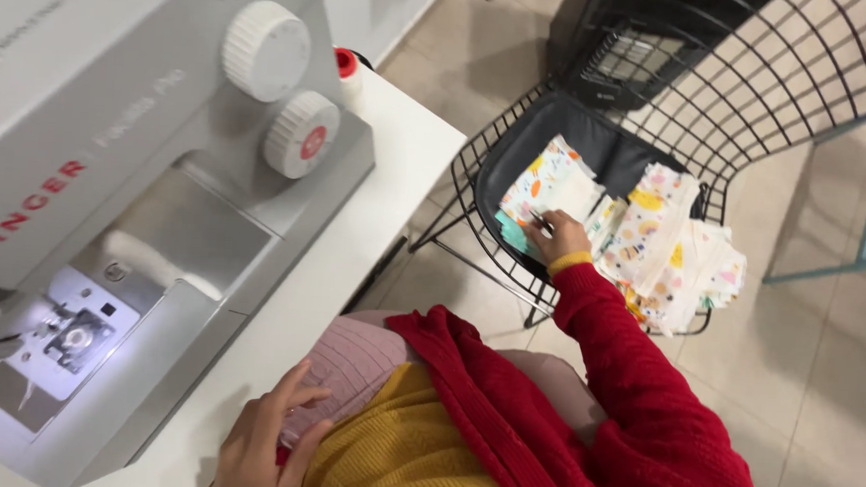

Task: Sewing together multiple small pieces of patterned fabric using a sewing machine.

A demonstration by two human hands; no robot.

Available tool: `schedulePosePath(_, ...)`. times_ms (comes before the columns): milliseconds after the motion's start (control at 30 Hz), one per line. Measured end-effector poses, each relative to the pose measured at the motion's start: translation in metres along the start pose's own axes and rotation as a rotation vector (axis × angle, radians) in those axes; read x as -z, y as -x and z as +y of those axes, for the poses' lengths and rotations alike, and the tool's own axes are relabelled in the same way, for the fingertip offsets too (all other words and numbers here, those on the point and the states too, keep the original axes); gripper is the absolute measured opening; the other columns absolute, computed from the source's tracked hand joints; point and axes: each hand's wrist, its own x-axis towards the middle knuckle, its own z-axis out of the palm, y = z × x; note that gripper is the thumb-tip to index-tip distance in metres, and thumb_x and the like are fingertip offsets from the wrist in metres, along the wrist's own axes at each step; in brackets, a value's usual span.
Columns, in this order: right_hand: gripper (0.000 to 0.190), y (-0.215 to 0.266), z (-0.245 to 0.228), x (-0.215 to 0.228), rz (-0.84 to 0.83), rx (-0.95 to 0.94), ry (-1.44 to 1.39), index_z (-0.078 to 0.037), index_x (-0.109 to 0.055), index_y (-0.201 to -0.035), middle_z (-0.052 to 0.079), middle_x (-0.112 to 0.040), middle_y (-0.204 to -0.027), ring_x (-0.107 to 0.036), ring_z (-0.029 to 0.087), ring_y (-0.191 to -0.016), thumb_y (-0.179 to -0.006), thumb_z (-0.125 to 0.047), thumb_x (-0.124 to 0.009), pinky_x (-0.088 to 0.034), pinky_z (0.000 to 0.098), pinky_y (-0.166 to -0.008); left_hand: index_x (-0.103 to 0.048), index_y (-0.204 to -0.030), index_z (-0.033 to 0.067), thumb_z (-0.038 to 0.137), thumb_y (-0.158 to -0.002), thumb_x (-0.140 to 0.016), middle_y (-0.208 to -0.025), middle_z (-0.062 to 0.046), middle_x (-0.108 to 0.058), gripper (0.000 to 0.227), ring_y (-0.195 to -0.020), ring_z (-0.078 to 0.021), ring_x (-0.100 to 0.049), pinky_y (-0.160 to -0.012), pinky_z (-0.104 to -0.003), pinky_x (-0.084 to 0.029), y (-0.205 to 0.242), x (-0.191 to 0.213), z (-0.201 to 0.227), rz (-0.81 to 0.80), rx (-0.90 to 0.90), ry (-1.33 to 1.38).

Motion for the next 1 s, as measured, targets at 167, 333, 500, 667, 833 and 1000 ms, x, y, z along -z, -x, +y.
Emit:
schedulePosePath(167,0.021,-0.019,0.023,0.013,0.199,0.101,-0.103,-0.007,-0.073,-0.099,0.013,-0.076,-0.093,-0.073,0.031,-0.08,-0.091,-0.026,-0.079,-0.057,0.0394,-0.073,-0.052,-0.141,0.0056,0.016,-0.081,-0.077,-0.104,-0.007,-0.079,0.066,-0.1,-0.0217,-0.074,-0.089,-0.039,-0.057,-0.005,-0.003,0.008,-0.004,0.04,0.034)
schedulePosePath(333,0.019,-0.01,-0.067,0.104,0.4,0.211,-0.176,-0.002,-0.067,-0.106,0.015,-0.075,-0.09,-0.074,0.027,-0.077,-0.099,-0.015,-0.079,-0.056,0.0331,-0.069,-0.054,-0.14,0.0074,0.022,-0.087,-0.071,-0.112,-0.008,-0.078,0.057,-0.101,-0.0209,-0.076,-0.09,-0.037,-0.059,-0.017,-0.029,0.005,-0.07,0.137,0.151)
schedulePosePath(500,0.02,0.041,-0.176,0.164,-0.104,0.391,-0.501,-0.004,-0.074,-0.11,0.006,-0.078,-0.091,-0.072,0.012,-0.071,-0.092,0.0,-0.067,-0.058,0.0252,-0.065,-0.038,-0.154,0.0028,0.046,-0.103,-0.046,-0.148,-0.015,-0.058,0.067,-0.133,-0.0284,-0.062,-0.109,-0.042,-0.054,-0.031,-0.124,-0.021,-0.394,0.112,1.068)
schedulePosePath(667,0.022,0.096,-0.251,0.16,-0.568,0.981,-0.55,-0.014,-0.074,-0.109,0.004,-0.078,-0.101,-0.076,0.019,-0.084,-0.087,-0.015,-0.074,-0.062,0.0309,-0.078,-0.029,-0.159,0.0011,0.056,-0.103,-0.044,-0.152,-0.018,-0.05,0.08,-0.136,-0.0307,-0.056,-0.113,-0.044,-0.049,-0.028,-0.134,-0.024,-0.515,0.273,1.822)
schedulePosePath(833,0.021,0.14,-0.281,0.143,-0.888,1.192,-0.481,-0.018,-0.073,-0.11,0.001,-0.076,-0.098,-0.074,0.021,-0.082,-0.089,-0.018,-0.07,-0.058,0.0339,-0.073,-0.032,-0.163,-0.0033,0.058,-0.108,-0.043,-0.157,-0.018,-0.05,0.083,-0.141,-0.0231,-0.055,-0.116,-0.03,-0.045,-0.032,-0.125,-0.033,-0.53,0.201,1.752)
schedulePosePath(1000,0.016,0.17,-0.278,0.108,-0.886,1.444,-0.559,-0.017,-0.072,-0.113,0.0,-0.074,-0.099,-0.073,0.021,-0.084,-0.097,-0.019,-0.073,-0.057,0.0381,-0.074,-0.02,-0.165,0.0058,0.02,-0.101,-0.053,-0.157,-0.006,-0.048,0.073,-0.134,-0.0135,-0.053,-0.108,-0.025,-0.045,-0.01,-0.201,-0.075,-0.602,0.181,1.52)
